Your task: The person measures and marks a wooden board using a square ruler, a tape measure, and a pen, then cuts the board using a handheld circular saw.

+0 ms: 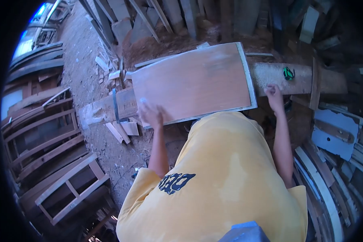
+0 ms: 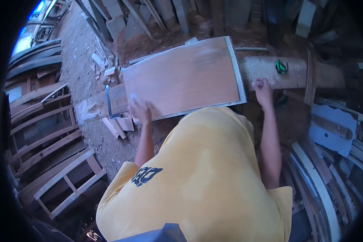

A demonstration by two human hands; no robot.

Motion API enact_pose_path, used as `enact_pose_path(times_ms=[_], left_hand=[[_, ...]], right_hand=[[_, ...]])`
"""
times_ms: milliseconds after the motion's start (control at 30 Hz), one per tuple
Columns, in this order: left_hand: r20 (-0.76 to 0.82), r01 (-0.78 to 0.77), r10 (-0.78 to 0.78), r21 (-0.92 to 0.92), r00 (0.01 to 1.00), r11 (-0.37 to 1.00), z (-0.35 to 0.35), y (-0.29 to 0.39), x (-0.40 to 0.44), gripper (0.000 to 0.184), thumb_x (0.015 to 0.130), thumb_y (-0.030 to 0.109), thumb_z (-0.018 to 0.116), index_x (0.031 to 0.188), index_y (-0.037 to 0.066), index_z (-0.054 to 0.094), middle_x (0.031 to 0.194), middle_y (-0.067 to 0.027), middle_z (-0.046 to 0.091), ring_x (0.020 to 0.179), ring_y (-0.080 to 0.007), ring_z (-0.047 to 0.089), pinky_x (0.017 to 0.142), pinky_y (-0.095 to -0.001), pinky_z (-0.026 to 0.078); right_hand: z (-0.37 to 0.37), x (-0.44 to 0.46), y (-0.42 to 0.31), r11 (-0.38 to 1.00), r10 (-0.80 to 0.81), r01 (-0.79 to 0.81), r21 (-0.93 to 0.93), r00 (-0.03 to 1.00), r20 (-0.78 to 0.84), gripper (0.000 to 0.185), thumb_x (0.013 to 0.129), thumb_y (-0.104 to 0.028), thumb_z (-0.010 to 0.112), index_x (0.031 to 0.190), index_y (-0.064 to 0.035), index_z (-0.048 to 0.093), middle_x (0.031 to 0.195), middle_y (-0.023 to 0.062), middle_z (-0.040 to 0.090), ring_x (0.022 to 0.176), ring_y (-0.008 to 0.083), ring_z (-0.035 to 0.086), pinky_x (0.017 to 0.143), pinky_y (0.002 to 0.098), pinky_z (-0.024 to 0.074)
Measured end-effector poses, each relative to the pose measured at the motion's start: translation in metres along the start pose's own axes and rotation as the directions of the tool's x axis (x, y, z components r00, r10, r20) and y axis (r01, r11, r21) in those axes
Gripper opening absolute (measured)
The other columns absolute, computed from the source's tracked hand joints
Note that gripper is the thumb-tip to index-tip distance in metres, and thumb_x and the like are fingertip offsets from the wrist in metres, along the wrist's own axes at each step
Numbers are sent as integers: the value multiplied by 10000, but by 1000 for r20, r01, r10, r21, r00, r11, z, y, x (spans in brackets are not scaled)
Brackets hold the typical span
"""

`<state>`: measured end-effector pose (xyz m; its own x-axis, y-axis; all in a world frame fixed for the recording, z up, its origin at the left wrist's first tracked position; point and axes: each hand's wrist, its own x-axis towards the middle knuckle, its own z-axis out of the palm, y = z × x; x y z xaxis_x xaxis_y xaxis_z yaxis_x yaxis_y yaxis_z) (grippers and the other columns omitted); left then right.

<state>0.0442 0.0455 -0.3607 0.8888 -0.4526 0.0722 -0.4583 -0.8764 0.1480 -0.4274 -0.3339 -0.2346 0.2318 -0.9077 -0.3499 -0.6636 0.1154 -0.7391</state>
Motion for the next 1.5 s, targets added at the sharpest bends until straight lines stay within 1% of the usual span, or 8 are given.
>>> enact_pose_path(times_ms=[133, 267, 400, 600, 767, 833, 1000, 1500], left_hand=[[265, -127, 156, -124, 952, 984, -29, 96, -61, 765, 1012, 569, 535, 1647, 212, 302, 1704, -264, 162, 1572, -479, 126, 1243, -644, 89], [342, -49, 73, -78, 937, 996, -32, 132, -110, 780, 998, 636, 517, 1661, 312, 265, 1729, -239, 92, 1589, -471, 68, 1239, -666, 68], [294, 44, -44, 5, 955, 999, -51, 135, -145, 743, 981, 577, 599, 1632, 341, 329, 1712, -237, 155, 1573, -492, 101, 1240, -662, 108], [325, 80, -107, 96, 940, 992, -84, 114, -168, 642, 954, 497, 673, 1533, 276, 506, 1698, -242, 183, 1568, -490, 99, 1243, -644, 132], [321, 145, -167, 89, 932, 985, -86, 100, -159, 620, 965, 514, 653, 1517, 262, 523, 1692, -243, 192, 1569, -481, 106, 1239, -638, 157], [337, 136, -152, 73, 929, 988, -87, 97, -148, 630, 969, 520, 645, 1526, 260, 509, 1690, -245, 195, 1568, -479, 112, 1237, -637, 166], [238, 60, -45, -54, 970, 997, -65, 103, -88, 713, 978, 533, 630, 1590, 246, 402, 1679, -246, 214, 1550, -482, 155, 1231, -616, 209], [273, -728, 871, -479, 408, 491, -69, 158, -5, 931, 879, 619, 714, 1596, 140, 363, 1652, -285, 233, 1540, -483, 180, 1260, -598, 154]], right_hand=[[-11, 25, 79, 994, 33, -61, -92, 959, -282, 450, 934, -265, 770, 1250, 24, 631, 1129, 127, 711, 1045, 236, 663, 946, 372, 507], [-96, 66, 154, 663, 697, -362, 655, 617, -365, 430, 914, -341, 770, 1127, 29, 716, 1009, 162, 770, 868, 265, 721, 843, 390, 582], [-207, 139, 355, 316, 667, -289, 904, 745, 5, 853, 953, -691, 511, 1638, -225, 305, 1702, 79, 292, 1545, 320, 271, 1239, 623, 123], [-242, 137, 318, 108, 857, -287, 952, 513, 57, 828, 945, -759, 462, 1581, -230, 417, 1636, 47, 404, 1505, 301, 330, 1192, 557, 275], [-231, 110, 272, 395, 771, -6, 919, 547, -327, 869, 965, -636, 592, 1596, -77, 377, 1605, 130, 442, 1447, 344, 431, 1242, 536, 264], [-223, 90, 216, 497, 790, 52, 866, 387, -476, 790, 958, -463, 676, 1478, 81, 437, 1437, 215, 570, 1139, 368, 660, 1049, 515, 526], [-176, 32, 238, 143, 401, 241, 960, 873, -279, 777, 989, -442, 681, 1529, 31, 383, 1527, 214, 466, 1423, 374, 438, 1244, 478, 323], [188, -192, 28, 179, 428, -278, 944, 886, 180, 501, 969, -285, 763, 1369, -83, 540, 1293, 74, 646, 1172, 235, 646, 982, 445, 520]])
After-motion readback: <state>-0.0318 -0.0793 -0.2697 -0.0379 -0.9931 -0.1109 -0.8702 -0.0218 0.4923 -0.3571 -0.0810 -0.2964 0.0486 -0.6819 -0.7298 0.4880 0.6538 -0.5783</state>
